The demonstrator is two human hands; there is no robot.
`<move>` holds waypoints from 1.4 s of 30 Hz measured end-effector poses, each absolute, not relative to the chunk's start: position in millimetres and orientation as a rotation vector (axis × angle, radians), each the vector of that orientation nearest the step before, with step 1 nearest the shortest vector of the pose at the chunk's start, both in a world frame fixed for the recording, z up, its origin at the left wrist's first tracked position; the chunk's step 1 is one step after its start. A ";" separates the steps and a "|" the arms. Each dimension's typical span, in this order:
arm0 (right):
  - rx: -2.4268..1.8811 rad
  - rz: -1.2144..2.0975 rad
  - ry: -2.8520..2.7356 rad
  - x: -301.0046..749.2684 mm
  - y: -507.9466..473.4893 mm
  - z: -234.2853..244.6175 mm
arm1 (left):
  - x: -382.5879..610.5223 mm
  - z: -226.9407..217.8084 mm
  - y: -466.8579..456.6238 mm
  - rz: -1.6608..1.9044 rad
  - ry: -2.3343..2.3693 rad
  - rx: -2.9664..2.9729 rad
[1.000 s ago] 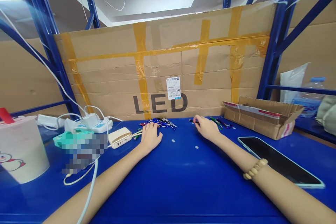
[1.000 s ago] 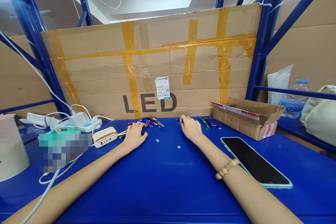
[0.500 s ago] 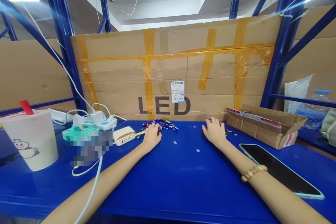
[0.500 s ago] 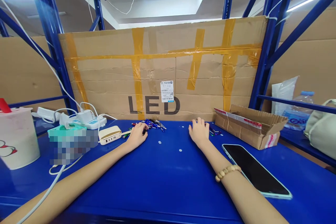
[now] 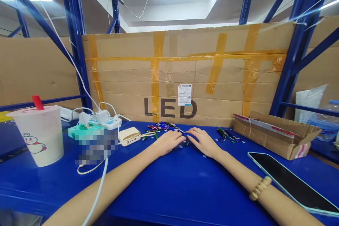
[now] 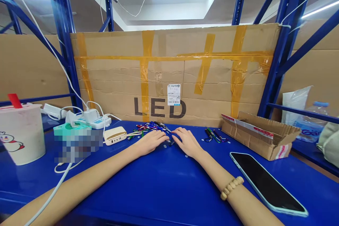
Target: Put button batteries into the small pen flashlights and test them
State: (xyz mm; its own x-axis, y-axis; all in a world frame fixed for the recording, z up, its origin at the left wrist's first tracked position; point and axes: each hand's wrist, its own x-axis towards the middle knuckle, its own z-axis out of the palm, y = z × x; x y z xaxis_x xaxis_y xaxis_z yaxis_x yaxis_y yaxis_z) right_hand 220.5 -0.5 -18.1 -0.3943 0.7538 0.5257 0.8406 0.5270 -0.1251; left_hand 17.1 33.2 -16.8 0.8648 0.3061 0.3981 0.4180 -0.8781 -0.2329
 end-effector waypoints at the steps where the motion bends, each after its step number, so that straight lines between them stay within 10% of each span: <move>1: -1.261 -0.211 -2.289 216.1 -2.3 -18.1 | 18.6 -17.1 31.6 -0.498 -0.521 -2.690; 13: -1.189 -0.130 -2.232 194.2 -4.0 -20.5 | 19.6 -19.1 35.3 -1.012 -0.840 -2.737; 34: -1.144 0.222 -2.056 191.3 -4.1 -25.8 | 19.3 -16.9 34.7 -0.904 -0.957 -2.709; 42: -1.251 0.161 -2.026 191.5 -5.0 -25.0 | 12.8 -17.4 36.7 -1.823 -1.019 -2.893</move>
State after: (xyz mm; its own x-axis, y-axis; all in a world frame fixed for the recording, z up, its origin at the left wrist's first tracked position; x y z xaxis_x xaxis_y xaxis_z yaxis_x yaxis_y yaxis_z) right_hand 191.5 -5.0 -25.0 -0.2536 0.8151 0.5209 0.7227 0.5176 -0.4581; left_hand 12.8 36.7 -17.4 0.3453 0.6536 0.6734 0.2311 -0.7547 0.6140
